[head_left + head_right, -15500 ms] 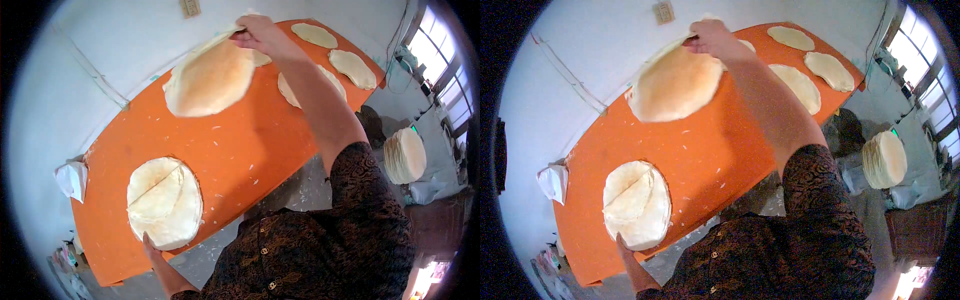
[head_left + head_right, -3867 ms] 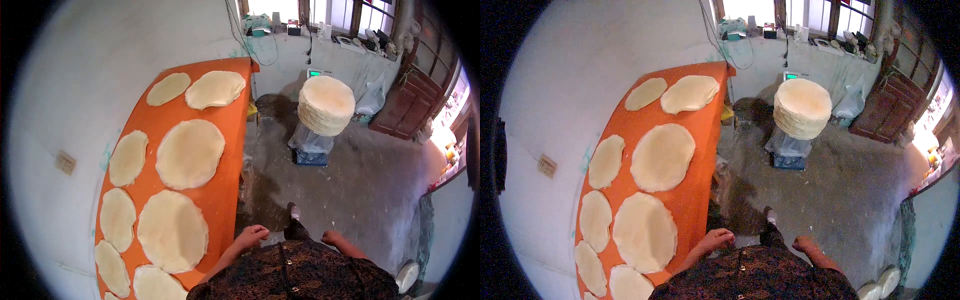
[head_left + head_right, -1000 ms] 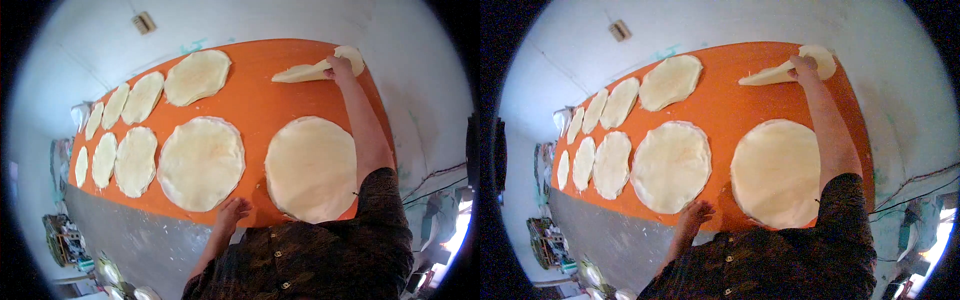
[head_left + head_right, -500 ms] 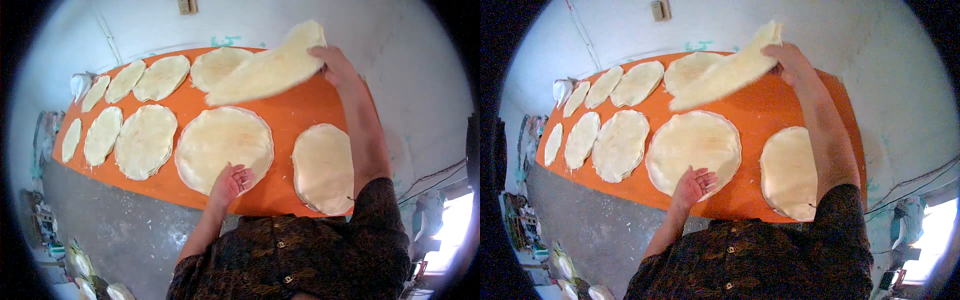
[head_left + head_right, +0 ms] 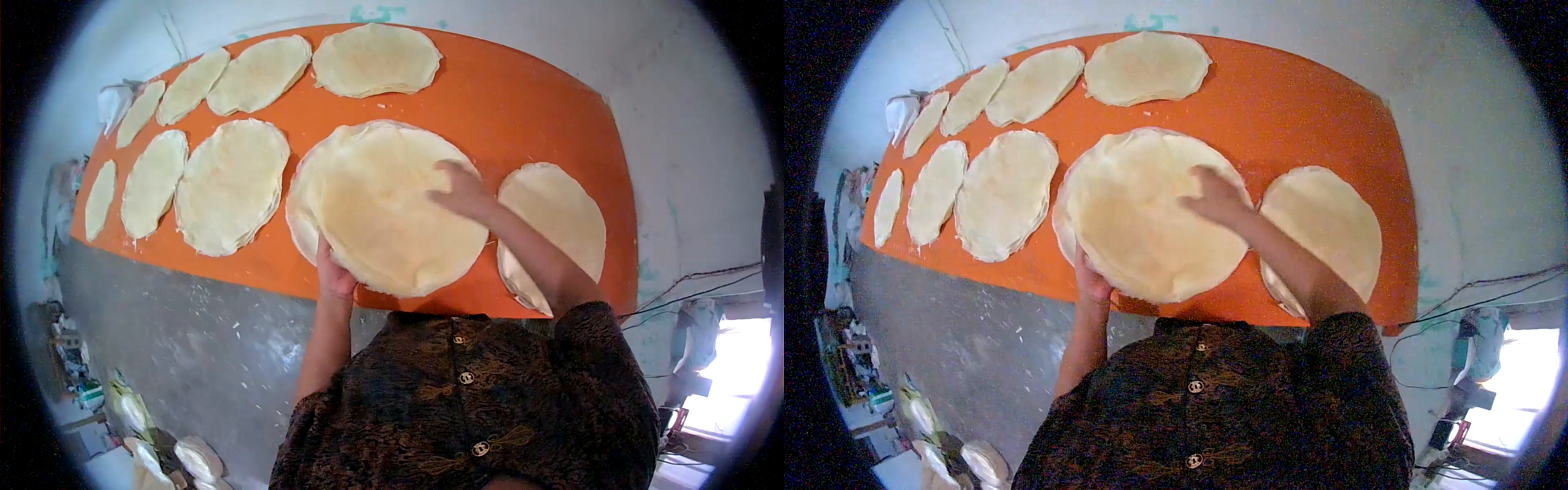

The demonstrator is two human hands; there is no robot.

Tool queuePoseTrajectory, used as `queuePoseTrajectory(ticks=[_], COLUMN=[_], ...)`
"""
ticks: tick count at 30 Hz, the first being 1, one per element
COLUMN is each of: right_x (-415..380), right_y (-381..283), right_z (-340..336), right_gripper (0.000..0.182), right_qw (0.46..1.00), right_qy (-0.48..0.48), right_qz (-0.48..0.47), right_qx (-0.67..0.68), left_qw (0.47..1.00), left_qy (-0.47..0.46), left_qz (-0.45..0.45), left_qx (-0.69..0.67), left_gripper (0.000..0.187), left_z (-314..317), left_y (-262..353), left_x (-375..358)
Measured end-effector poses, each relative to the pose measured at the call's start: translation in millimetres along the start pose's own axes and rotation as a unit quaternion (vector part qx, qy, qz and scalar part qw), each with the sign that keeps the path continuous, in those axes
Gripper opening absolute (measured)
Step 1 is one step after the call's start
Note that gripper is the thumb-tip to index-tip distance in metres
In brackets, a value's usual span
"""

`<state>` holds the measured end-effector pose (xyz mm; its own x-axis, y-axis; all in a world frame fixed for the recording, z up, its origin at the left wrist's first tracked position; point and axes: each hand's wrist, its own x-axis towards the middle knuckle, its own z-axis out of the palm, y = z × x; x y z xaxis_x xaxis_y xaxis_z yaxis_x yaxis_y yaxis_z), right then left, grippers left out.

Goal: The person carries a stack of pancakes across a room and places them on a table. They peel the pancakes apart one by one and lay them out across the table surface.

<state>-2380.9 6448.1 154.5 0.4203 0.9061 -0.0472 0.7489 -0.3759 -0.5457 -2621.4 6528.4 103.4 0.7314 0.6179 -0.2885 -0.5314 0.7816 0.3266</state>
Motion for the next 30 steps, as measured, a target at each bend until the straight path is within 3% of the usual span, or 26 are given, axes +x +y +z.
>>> queuePoseTrajectory(ticks=[2,3,6,9,12,14,18,19,25,26,27,30], right_x=[-20,-24,-31,-27,-32,-33,-31,-32,-35,-37,-40,-45], right_y=[-56,-60,-87,-84,-76,-68,-61,-60,-76,-79,-84,-92], right_z=[4,28,29,24,30,35,25,28,31,31,28,15], right_gripper=[0.065,0.068,0.069,0.071,0.064,0.048,0.020,0.014,0.016,0.018,0.020,0.027], right_qw=[0.957,0.956,0.974,0.957,0.966,0.966,0.965,0.976,0.968,0.966,0.963,0.963], right_qy=[-0.166,-0.140,-0.150,-0.207,-0.184,-0.153,-0.180,-0.111,-0.065,-0.084,-0.103,-0.140], right_qz=[0.011,-0.069,-0.097,-0.036,-0.054,-0.053,-0.013,-0.064,-0.044,-0.041,-0.038,-0.033], right_qx=[0.237,0.250,0.136,0.201,0.173,0.201,0.188,0.174,0.239,0.243,0.246,0.230], left_qw=[1.000,0.999,0.998,0.997,0.992,0.985,0.996,0.995,0.978,0.970,0.980,0.971], left_qy=[-0.012,-0.021,-0.033,-0.039,-0.035,-0.040,-0.037,-0.023,-0.049,-0.057,-0.063,-0.053], left_qz=[-0.021,-0.037,-0.060,-0.023,0.007,0.010,-0.014,-0.007,-0.015,-0.012,0.007,0.007], left_qx=[-0.008,-0.012,-0.002,0.055,0.124,0.165,0.084,0.095,0.202,0.237,0.188,0.231], left_gripper=[0.055,0.056,0.058,0.061,0.062,0.062,0.060,0.060,0.054,0.053,0.041,0.042], left_z=[16,22,21,20,25,27,10,12,26,26,31,32], left_y=[-3,-4,-6,-12,-15,-13,-13,-14,-16,-15,-16,-14], left_x=[-1,-1,1,-3,-5,-7,-4,-5,-10,-8,-7,-6])
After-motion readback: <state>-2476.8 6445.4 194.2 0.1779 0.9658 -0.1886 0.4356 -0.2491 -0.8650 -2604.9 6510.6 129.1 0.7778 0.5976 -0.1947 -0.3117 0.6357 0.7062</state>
